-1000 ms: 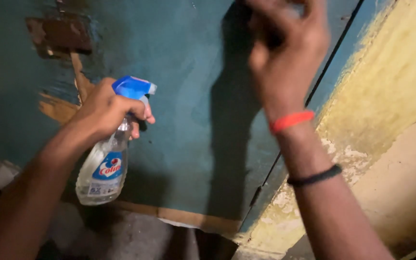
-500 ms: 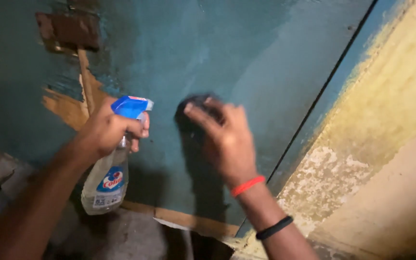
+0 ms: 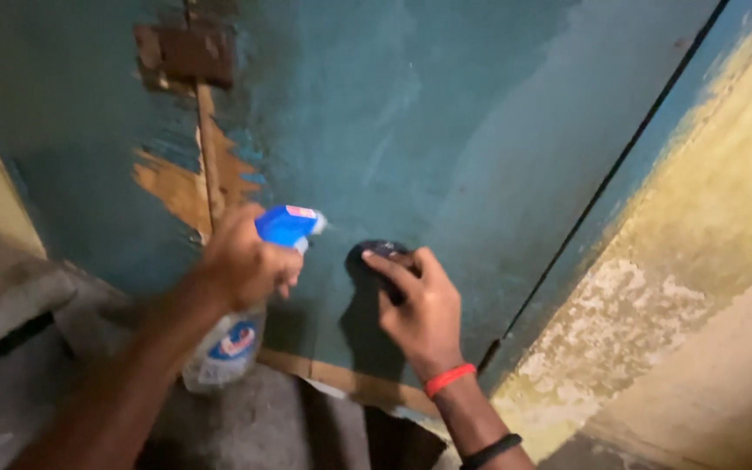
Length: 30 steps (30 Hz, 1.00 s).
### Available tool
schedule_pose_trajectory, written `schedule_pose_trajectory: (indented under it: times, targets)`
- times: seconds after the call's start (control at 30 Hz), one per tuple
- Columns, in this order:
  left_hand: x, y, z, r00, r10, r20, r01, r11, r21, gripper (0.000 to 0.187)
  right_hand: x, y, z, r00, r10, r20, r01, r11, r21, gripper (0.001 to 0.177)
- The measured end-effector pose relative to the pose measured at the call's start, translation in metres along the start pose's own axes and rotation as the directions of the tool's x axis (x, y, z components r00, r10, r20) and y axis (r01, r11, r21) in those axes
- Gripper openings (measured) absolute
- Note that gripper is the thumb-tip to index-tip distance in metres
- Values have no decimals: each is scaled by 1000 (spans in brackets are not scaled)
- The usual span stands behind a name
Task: The person sprays a cleaning solution onto a green metal door and wipes the surface with a dark cloth. They repeatedly spray and wipe different sections of the door, including the edges, the latch area, and around the handles.
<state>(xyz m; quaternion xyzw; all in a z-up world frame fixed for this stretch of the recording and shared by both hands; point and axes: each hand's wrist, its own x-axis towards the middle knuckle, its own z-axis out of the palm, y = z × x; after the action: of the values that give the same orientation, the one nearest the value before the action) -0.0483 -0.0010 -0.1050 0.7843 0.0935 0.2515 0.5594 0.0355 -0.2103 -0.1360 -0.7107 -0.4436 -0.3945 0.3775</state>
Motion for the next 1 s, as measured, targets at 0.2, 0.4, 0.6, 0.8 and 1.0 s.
schedule_pose_trajectory:
  times: [0.2,0.4,0.6,0.8,1.0]
  targets:
    - [9,-21,5,973,232,18,-224,913,340,17,81,3,-39,958,-83,-273,85,996,-6,48]
    - [15,-57,12,953,302,-21,-267,871,412,20,17,5,-15,996,-82,-32,83,996,27,56]
    - [27,-87,28,873,454,-180,-267,752,603,25,1,5,31,1000,16,14,-18,984,178,38]
    - [17,-74,28,993,-27,-119,29,999,15,10,45,30,19,981,13,-192,4,996,88,39]
    - [3,-76,19,992,-57,-113,50,997,-60,10,-70,22,48,942,232,241,-230,972,-36,41]
